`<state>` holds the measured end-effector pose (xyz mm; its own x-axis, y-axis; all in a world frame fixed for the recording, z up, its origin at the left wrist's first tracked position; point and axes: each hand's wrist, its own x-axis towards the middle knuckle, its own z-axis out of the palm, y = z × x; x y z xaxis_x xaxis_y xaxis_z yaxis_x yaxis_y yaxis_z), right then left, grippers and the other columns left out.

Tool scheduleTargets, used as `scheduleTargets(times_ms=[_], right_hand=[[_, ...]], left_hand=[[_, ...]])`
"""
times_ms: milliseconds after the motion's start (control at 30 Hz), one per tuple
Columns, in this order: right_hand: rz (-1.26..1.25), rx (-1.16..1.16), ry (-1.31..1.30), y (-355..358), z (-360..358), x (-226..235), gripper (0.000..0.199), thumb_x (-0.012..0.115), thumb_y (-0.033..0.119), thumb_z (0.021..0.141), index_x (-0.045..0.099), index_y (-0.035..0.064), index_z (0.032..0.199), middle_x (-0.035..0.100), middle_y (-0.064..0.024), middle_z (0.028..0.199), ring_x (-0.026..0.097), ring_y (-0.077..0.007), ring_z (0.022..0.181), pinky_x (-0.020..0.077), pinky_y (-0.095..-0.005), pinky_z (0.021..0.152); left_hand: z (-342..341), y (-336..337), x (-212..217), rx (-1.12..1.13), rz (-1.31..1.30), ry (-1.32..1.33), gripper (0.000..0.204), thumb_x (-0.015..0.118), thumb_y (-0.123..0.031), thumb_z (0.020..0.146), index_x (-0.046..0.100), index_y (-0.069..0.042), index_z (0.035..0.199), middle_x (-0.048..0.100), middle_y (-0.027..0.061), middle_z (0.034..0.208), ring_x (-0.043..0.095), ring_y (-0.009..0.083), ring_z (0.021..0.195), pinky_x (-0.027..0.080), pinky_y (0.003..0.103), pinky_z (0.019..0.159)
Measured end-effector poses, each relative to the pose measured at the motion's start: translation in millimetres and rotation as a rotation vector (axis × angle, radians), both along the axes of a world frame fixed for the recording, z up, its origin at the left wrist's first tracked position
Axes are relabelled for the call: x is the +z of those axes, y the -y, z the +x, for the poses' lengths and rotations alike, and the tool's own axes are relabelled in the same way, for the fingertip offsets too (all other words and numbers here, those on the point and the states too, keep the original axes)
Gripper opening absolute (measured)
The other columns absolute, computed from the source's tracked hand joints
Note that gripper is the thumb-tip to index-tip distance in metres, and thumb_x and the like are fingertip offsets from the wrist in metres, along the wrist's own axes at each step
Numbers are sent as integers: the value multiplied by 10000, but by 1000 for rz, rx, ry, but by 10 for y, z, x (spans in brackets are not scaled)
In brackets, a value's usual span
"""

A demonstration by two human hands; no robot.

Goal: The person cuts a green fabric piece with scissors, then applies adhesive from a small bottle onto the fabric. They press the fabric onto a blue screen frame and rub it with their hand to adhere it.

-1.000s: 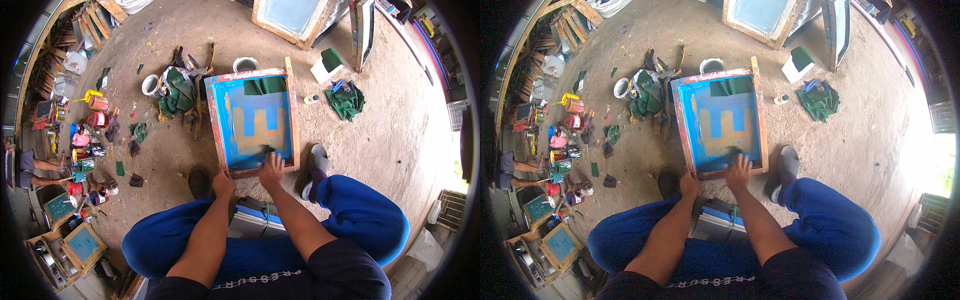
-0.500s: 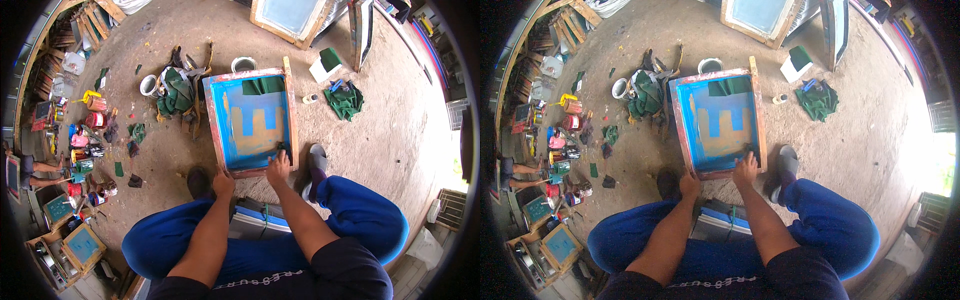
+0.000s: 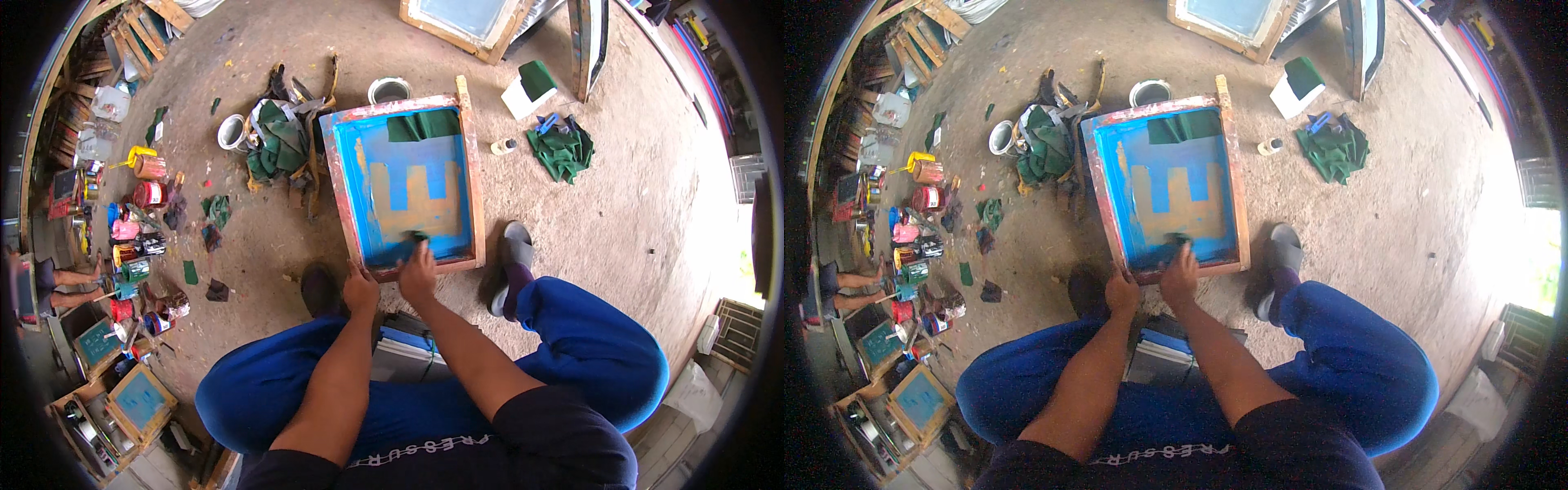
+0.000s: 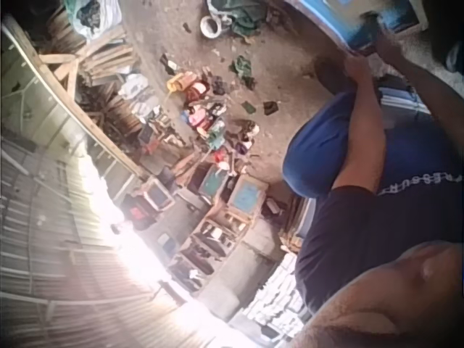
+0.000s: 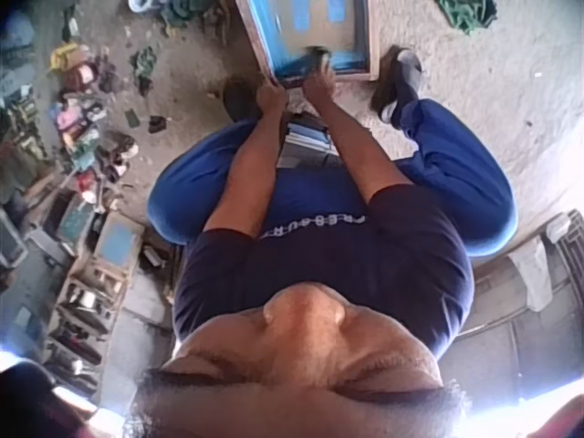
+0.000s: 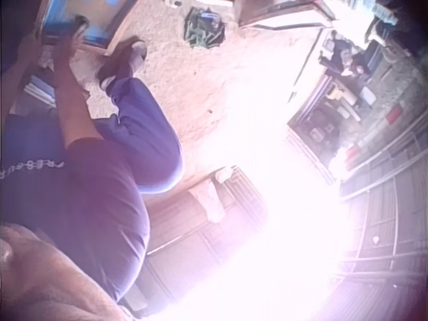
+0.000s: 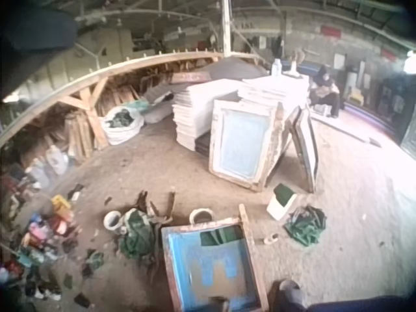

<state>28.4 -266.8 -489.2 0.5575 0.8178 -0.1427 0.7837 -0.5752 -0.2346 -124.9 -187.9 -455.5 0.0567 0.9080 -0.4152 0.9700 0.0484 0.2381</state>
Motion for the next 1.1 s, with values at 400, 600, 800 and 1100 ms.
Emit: scheduleTargets(times_ms=[400,600,800,1100], right_hand=[[42,67,-83,58,-85,-80,681,579,412,1003,500,-90,1456,433,-218,1571,500,-398,1294,401,-574,1052],[-151,-134,39,206,131,-95,689,549,428,1030,435,-11,1548,359,-155,1656,435,-414,1424,354,-582,1134],[-141,0,-103,-51,339,128,729,498,450,1059,361,-40,1581,305,-176,1671,359,-385,1488,342,-551,1164],[-295,43,-26,-110,733,302,830,495,524,1060,299,-78,1597,237,-196,1691,330,-378,1515,340,-509,1205]], left_hand=[[-4,12,-7,2,52,29,585,512,-316,1037,471,24,1511,720,277,1114,708,435,973,567,526,839],[-43,5,-5,-11,18,58,577,533,-294,1029,481,33,1501,710,278,1144,697,444,1016,558,524,880],[-30,-15,-27,26,-29,87,583,555,-273,1017,474,42,1501,682,289,1218,680,457,1063,549,516,922],[19,-27,92,82,-84,124,639,594,-287,1002,442,34,1533,648,281,1305,667,453,1116,543,519,945]])
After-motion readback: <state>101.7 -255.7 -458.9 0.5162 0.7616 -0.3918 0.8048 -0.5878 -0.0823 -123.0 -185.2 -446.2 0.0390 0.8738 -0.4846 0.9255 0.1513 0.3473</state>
